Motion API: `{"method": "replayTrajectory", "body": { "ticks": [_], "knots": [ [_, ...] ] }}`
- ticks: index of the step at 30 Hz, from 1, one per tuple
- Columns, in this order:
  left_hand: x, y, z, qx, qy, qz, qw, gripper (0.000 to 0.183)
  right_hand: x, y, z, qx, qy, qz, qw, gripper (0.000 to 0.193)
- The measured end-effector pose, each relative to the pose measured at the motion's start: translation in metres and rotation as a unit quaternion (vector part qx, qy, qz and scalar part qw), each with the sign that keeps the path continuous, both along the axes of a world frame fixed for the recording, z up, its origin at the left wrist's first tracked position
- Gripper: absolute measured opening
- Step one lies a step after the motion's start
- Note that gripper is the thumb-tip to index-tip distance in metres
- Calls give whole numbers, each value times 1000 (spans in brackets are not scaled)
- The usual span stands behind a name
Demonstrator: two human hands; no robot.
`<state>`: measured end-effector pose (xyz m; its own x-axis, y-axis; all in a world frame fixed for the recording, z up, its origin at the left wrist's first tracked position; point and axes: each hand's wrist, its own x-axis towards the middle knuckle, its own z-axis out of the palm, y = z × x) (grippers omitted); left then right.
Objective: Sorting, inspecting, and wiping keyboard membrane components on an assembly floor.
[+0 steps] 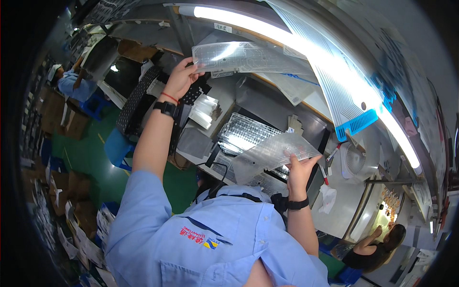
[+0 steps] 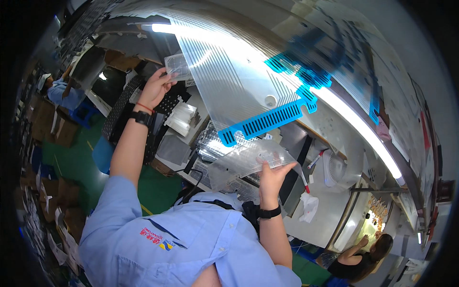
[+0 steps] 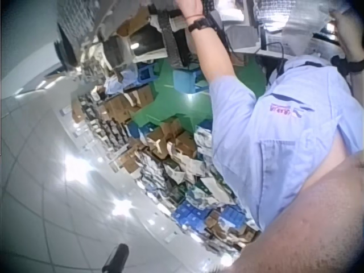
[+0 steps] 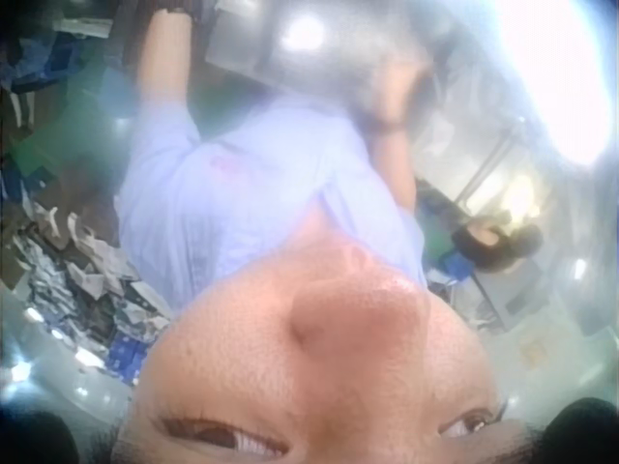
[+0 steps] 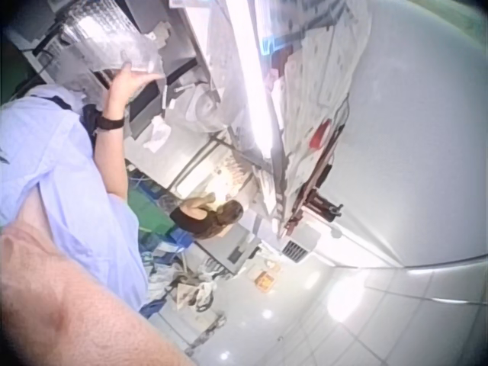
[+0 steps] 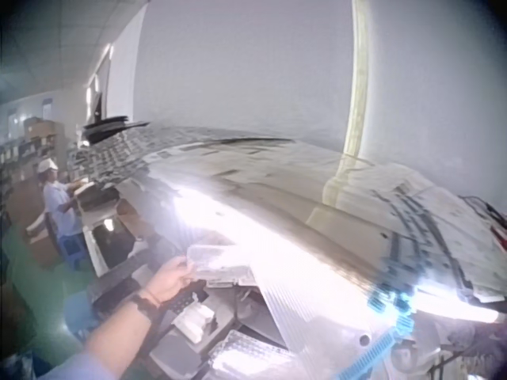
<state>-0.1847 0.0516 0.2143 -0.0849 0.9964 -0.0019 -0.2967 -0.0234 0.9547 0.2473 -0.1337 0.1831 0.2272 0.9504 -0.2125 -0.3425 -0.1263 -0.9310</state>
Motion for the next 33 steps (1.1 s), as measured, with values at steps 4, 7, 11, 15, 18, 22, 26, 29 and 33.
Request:
{"method": "replayTrajectory", "body": {
  "ticks": [4,7,11,15,18,22,26,29,33],
  "knots": [
    [8,-42,-17,-21,-50,-28,998,32,15,-3,-8,61,-140,-72,986,98],
    [29,-73,-26,-52,-55,-76,994,30,33,-2,-6,82,-146,-1,986,86],
    [54,-99,-45,-79,-58,-113,989,29,30,-11,12,171,53,123,976,84],
    [80,-119,-46,-108,-57,-150,981,32,26,-12,15,172,61,85,980,77],
    [93,-124,-42,-92,-63,-186,976,34,28,-18,13,129,43,4,991,59],
    [115,-129,-18,-72,-87,-203,973,38,32,-25,23,127,74,-69,987,57],
    [131,-134,3,-38,-100,-226,968,40,44,-35,38,144,110,-81,980,62],
    [139,-136,14,-40,-107,-236,965,40,47,-37,43,137,109,-103,979,57],
    [145,-137,20,-42,-104,-242,964,39,53,-39,47,145,111,-114,977,57]
  ]
}}
